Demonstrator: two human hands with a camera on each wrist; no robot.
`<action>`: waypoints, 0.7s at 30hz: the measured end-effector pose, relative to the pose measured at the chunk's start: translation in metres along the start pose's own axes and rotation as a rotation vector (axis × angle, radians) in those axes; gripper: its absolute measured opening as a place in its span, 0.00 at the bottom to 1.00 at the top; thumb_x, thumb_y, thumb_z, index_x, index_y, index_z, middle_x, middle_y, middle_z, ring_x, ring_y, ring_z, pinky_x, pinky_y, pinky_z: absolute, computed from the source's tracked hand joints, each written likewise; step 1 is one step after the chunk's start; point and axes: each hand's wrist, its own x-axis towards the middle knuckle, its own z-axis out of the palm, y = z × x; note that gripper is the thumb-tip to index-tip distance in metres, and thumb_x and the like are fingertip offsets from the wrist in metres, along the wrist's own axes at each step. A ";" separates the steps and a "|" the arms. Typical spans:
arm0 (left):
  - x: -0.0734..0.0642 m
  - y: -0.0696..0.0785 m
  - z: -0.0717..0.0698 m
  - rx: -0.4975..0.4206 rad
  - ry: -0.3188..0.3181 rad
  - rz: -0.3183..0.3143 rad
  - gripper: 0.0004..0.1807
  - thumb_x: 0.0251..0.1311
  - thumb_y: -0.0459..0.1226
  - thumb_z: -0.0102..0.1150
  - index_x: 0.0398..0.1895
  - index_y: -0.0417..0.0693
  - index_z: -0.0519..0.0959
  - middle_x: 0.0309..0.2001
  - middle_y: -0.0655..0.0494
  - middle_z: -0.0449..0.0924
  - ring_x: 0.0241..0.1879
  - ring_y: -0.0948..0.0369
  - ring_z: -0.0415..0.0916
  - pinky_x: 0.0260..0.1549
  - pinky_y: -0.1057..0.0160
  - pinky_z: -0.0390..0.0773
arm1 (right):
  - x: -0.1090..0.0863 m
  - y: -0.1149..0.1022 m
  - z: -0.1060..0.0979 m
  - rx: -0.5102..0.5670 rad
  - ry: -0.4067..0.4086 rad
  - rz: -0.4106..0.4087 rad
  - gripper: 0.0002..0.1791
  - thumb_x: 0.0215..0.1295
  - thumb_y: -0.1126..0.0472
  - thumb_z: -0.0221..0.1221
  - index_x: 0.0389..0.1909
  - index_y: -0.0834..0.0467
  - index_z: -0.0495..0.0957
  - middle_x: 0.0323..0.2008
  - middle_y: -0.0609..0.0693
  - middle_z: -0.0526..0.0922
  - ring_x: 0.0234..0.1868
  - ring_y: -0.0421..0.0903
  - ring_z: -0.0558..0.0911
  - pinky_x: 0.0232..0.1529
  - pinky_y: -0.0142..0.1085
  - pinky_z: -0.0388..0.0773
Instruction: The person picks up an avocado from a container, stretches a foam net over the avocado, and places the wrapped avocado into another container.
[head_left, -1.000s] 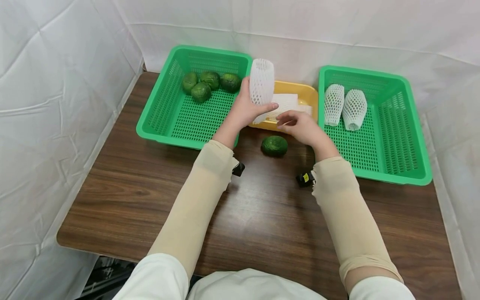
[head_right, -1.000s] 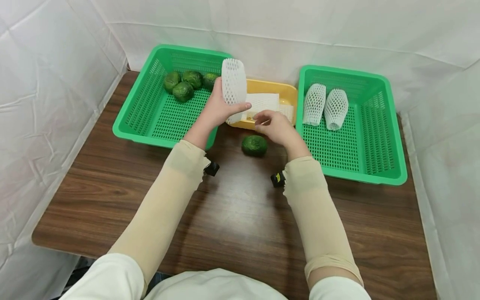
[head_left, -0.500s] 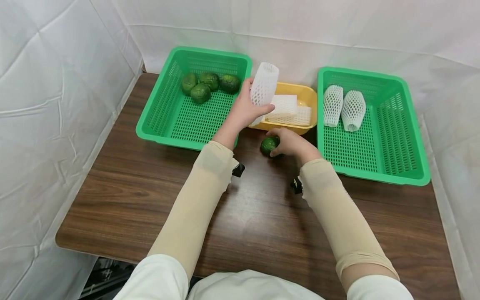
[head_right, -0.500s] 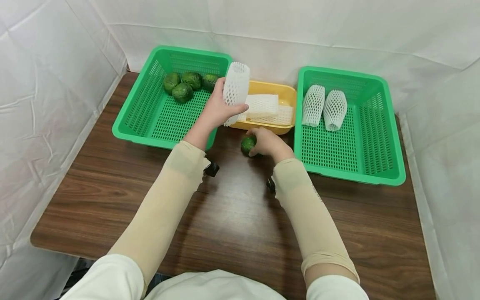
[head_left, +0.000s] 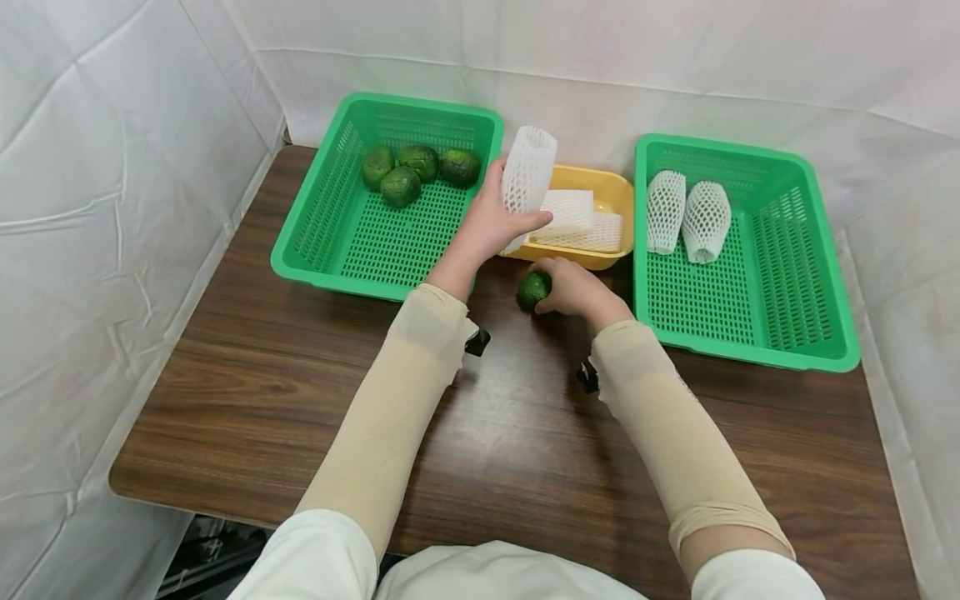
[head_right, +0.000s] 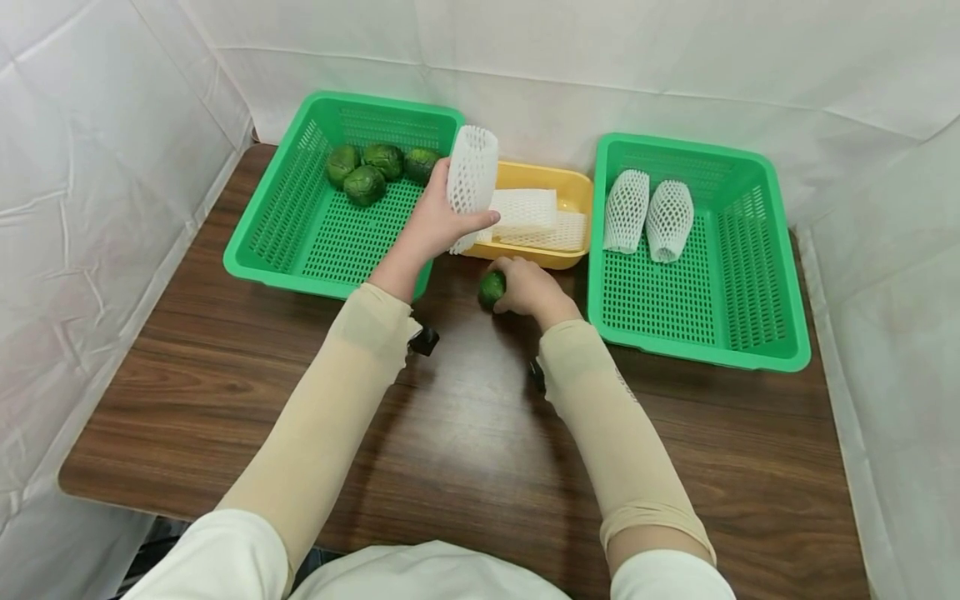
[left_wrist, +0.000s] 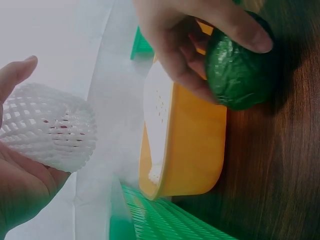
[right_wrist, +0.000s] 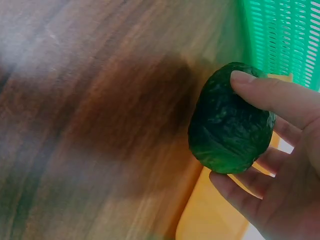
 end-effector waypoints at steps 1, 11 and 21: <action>0.000 0.000 0.000 0.000 0.000 0.003 0.51 0.47 0.43 0.70 0.70 0.61 0.48 0.62 0.56 0.63 0.55 0.60 0.67 0.49 0.60 0.69 | -0.001 0.000 -0.002 0.019 0.006 -0.010 0.32 0.49 0.66 0.68 0.57 0.58 0.70 0.53 0.57 0.73 0.50 0.53 0.71 0.52 0.48 0.67; -0.002 -0.003 0.003 -0.019 -0.009 0.061 0.47 0.48 0.40 0.70 0.69 0.55 0.52 0.58 0.54 0.67 0.51 0.60 0.69 0.46 0.61 0.71 | -0.019 -0.008 -0.048 0.213 0.208 -0.032 0.34 0.54 0.57 0.65 0.61 0.63 0.63 0.57 0.61 0.66 0.54 0.56 0.68 0.54 0.48 0.66; -0.005 -0.004 0.017 0.069 -0.111 0.078 0.44 0.46 0.40 0.71 0.66 0.52 0.56 0.51 0.52 0.71 0.45 0.59 0.72 0.40 0.62 0.74 | -0.053 -0.020 -0.103 0.734 0.731 -0.074 0.32 0.59 0.56 0.61 0.64 0.41 0.62 0.50 0.48 0.66 0.49 0.41 0.64 0.48 0.40 0.63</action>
